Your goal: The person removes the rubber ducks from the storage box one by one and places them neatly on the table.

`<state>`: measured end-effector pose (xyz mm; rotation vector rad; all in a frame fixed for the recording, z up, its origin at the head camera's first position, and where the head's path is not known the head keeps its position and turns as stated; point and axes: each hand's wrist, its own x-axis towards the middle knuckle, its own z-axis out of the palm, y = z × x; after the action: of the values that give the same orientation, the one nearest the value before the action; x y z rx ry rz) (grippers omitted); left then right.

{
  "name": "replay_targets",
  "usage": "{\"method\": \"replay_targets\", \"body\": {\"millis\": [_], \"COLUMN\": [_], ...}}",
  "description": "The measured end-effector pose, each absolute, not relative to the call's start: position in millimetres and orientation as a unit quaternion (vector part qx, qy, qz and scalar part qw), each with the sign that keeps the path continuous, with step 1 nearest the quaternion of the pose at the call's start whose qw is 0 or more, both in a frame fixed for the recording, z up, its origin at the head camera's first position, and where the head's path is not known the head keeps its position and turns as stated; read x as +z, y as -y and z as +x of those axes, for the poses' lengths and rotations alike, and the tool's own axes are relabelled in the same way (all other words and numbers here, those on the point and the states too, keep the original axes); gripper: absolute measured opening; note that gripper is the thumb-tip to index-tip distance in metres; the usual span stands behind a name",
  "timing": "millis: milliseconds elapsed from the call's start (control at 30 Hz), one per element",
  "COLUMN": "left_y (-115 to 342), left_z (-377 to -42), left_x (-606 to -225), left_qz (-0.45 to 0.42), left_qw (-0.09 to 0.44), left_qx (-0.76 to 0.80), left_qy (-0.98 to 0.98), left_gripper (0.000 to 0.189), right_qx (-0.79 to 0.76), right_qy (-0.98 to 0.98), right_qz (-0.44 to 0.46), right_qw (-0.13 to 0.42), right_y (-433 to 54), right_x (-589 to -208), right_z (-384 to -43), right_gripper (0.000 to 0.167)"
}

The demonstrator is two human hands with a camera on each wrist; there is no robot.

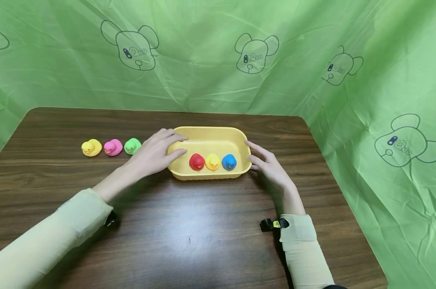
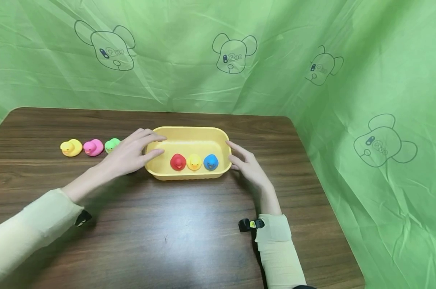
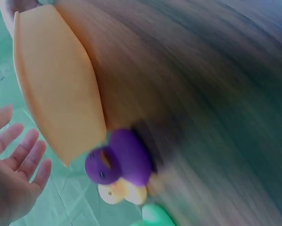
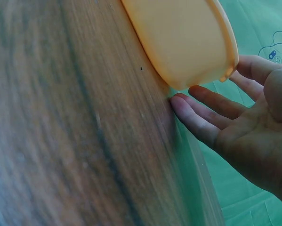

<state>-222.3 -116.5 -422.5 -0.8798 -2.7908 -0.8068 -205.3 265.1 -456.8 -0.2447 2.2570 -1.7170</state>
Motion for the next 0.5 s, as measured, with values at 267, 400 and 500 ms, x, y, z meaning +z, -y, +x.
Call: {"method": "replay_targets", "body": {"millis": [267,400,500], "left_y": [94,88,84], "left_z": [-227,-229,-230], "left_x": [-433,-437,-440], "left_qz": [-0.313,-0.309,-0.308], "left_qw": [0.045,0.031,0.022], "left_qx": [-0.282,-0.277,-0.273], "left_qy": [0.906,0.909,0.911], "left_gripper": [0.039,0.04,0.04], "right_qx": [-0.593,-0.592,-0.592], "right_qy": [-0.787,-0.787,-0.788], "right_qz": [-0.084,-0.085,-0.084], "right_qw": [0.148,0.149,0.15], "right_y": [-265,-265,-265], "right_x": [-456,-456,-456], "right_z": [-206,-205,-205], "right_gripper": [0.054,0.055,0.055]}}
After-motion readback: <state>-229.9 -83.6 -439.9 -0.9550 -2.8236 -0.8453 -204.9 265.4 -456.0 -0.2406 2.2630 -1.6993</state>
